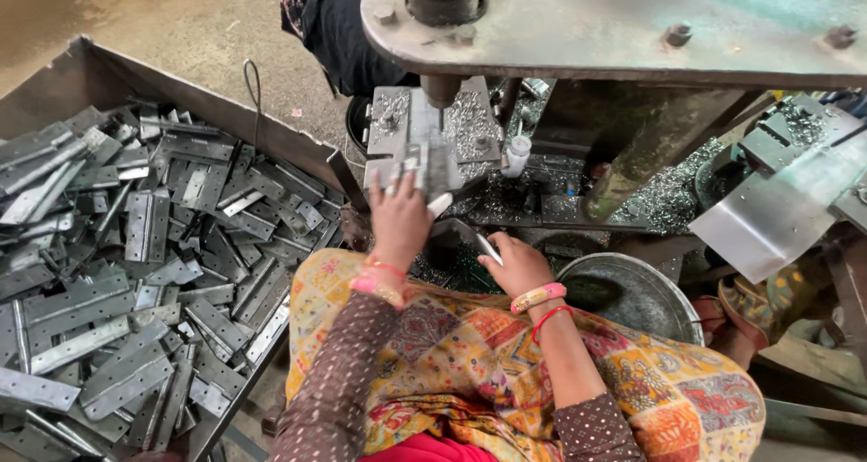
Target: The person sits on the floor and repeatedly places metal brackets into a press machine, activates the press with a lever, and removes the processed pieces. The finished brackets are dropped into a nearby metal bin.
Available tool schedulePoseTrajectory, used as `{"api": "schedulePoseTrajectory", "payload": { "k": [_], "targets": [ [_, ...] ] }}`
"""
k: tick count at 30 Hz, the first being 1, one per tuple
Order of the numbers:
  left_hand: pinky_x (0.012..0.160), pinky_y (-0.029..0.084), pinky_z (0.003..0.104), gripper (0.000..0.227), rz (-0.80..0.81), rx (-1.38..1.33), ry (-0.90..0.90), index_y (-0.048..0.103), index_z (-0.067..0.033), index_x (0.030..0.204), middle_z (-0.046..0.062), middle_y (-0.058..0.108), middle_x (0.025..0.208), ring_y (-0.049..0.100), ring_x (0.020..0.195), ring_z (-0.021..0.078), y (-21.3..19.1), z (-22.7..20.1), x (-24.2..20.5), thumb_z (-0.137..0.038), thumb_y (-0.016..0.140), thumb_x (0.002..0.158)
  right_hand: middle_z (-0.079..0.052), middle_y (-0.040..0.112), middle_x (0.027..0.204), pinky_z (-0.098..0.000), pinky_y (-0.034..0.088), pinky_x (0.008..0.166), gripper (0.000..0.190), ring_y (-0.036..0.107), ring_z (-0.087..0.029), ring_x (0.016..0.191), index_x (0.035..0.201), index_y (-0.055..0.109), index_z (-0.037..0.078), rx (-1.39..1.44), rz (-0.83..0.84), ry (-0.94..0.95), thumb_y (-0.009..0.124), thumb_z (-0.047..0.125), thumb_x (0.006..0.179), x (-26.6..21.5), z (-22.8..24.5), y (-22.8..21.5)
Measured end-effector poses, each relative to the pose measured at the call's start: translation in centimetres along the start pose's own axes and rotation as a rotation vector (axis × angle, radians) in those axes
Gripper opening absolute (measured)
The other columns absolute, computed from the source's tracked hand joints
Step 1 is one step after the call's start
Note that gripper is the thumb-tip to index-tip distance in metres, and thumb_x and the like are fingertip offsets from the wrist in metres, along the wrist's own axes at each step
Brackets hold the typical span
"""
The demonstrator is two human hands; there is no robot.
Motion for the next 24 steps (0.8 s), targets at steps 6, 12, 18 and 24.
{"api": "schedulePoseTrajectory", "payload": {
  "k": [6, 12, 18, 24],
  "targets": [
    [0.124, 0.021, 0.059, 0.032, -0.082, -0.059, -0.055, 0.076, -0.0026, 0.1, 0.013, 0.066, 0.129, 0.061, 0.121, 0.0308, 2.2, -0.2, 2.0, -0.032, 0.064, 0.096, -0.016, 0.075, 0.086, -0.0515, 0.057, 0.072, 0.048, 0.073, -0.039, 0.081, 0.111, 0.065, 0.008, -0.252, 0.178, 0.168, 0.061, 0.053, 0.097, -0.4, -2.9, 2.8],
    [0.125, 0.02, 0.058, 0.032, -0.087, -0.072, -0.077, 0.076, -0.001, 0.096, 0.013, 0.066, 0.126, 0.061, 0.119, 0.0305, 2.9, 0.3, 3.1, -0.03, 0.063, 0.098, -0.02, 0.075, 0.095, -0.0519, 0.058, 0.081, 0.043, 0.073, -0.04, 0.089, 0.104, 0.073, 0.009, -0.243, 0.257, 0.265, 0.062, 0.049, 0.094, -1.5, -8.2, 8.9],
    [0.124, 0.021, 0.056, 0.027, -0.102, -0.077, -0.068, 0.076, -0.001, 0.096, 0.016, 0.066, 0.126, 0.062, 0.122, 0.0325, 2.1, -0.2, 2.2, -0.022, 0.064, 0.085, -0.021, 0.075, 0.099, -0.0519, 0.057, 0.084, 0.042, 0.072, -0.041, 0.093, 0.109, 0.072, 0.011, -0.327, 0.247, 0.285, 0.061, 0.049, 0.095, -1.5, -10.6, 11.1],
    [0.124, 0.021, 0.055, 0.029, -0.204, -0.049, -0.037, 0.077, -0.0004, 0.1, 0.017, 0.066, 0.125, 0.062, 0.121, 0.0341, 0.7, -0.3, 1.5, -0.023, 0.062, 0.09, -0.022, 0.075, 0.103, -0.05, 0.056, 0.088, 0.043, 0.072, -0.041, 0.098, 0.106, 0.074, 0.01, -0.293, 0.316, 0.35, 0.069, 0.049, 0.091, -0.8, -7.6, 7.3]
  ]
}}
Point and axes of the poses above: each hand's wrist, its own x-axis towards the middle knuckle, its own y-axis out of the palm, z = x × y, the point moved 10 cm from there along x, towards the middle knuckle
